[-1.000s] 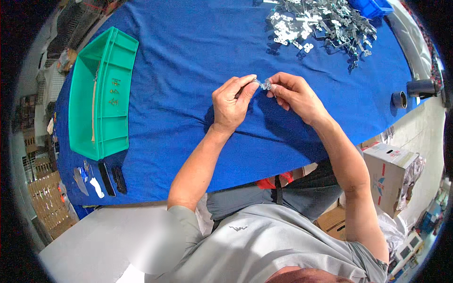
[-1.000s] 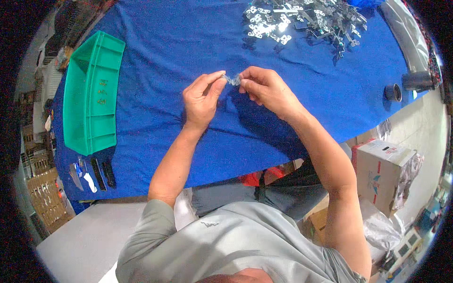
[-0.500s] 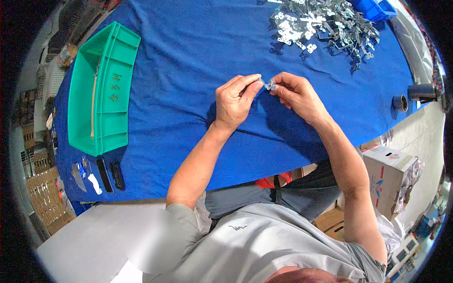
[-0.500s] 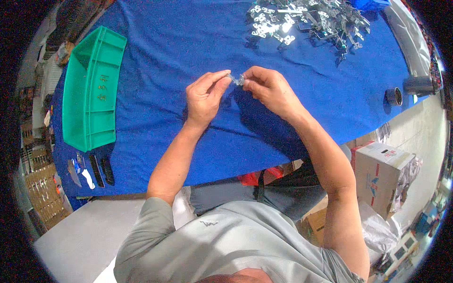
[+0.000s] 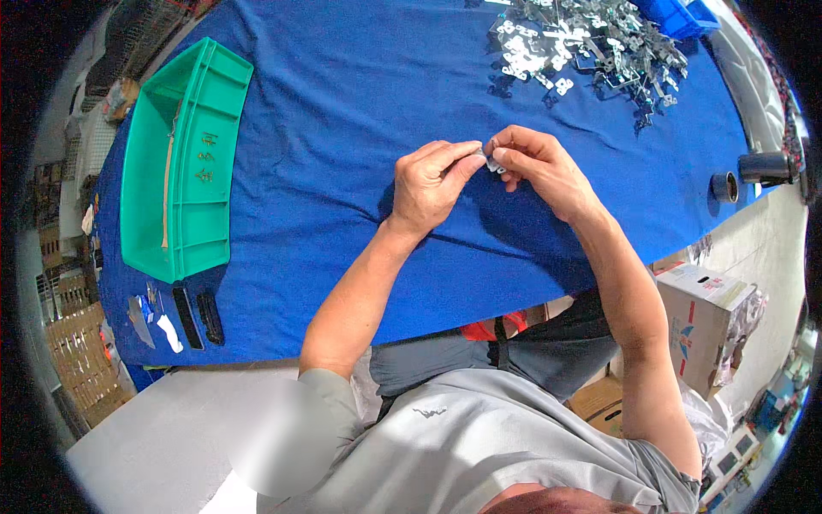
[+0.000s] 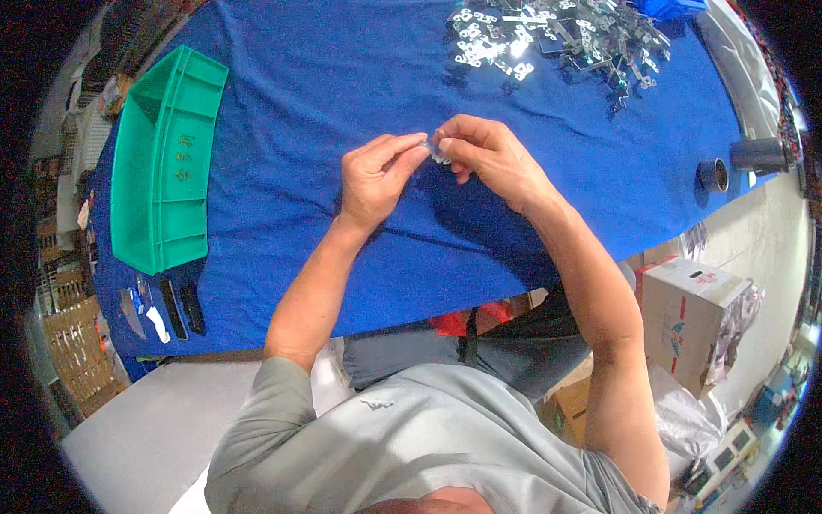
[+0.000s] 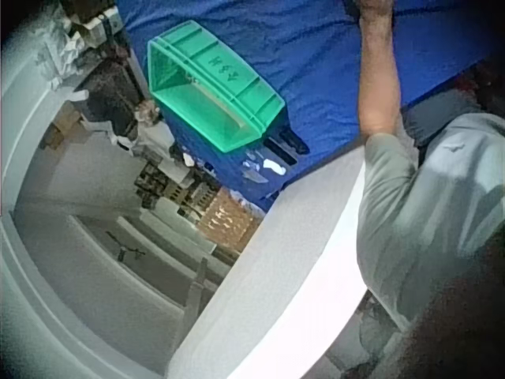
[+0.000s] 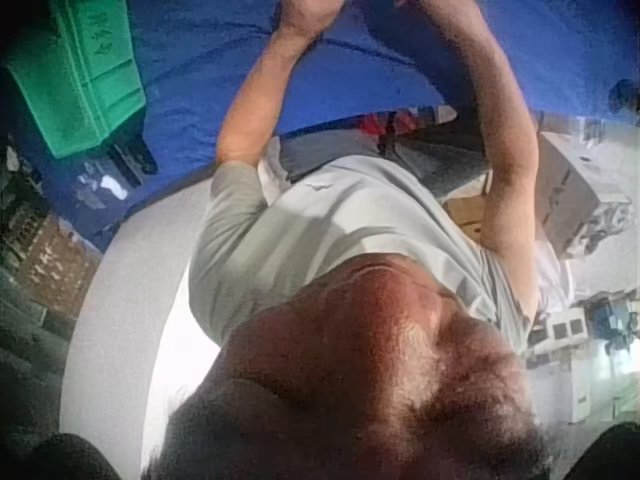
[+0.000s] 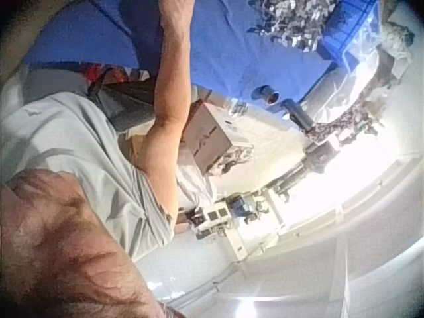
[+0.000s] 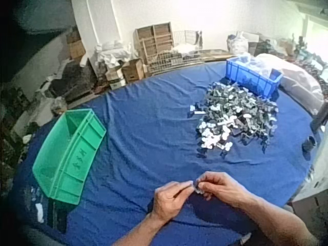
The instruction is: Assembling small metal and plastic components by hand at a workstation.
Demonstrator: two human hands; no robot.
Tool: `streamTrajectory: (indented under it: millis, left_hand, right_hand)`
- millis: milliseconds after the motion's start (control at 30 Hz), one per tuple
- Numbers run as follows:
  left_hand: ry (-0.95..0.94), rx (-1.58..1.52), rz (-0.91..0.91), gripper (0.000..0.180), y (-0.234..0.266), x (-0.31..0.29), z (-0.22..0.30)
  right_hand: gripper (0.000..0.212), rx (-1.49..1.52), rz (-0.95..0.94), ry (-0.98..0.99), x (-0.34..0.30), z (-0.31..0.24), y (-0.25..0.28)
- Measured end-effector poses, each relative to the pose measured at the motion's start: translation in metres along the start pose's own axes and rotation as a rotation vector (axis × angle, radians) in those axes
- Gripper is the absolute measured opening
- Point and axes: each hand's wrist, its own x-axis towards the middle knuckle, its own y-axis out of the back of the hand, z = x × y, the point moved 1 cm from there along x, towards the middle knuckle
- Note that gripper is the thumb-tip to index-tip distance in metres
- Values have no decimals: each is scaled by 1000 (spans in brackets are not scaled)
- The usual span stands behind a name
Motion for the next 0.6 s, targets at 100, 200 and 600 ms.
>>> streamTrajectory:
  millis: [100,200,600]
  left_hand:
    - [5,13,-31,16,1,0,3]
    - [15,2,-37,16,0,0,3]
    - [24,20,73,15,2,0,3]
  right_hand:
    - [20,-79,26,-28,1,1,3]
    - [17,-37,142,120,2,8,2]
    - [16,-172,125,12,1,1,4]
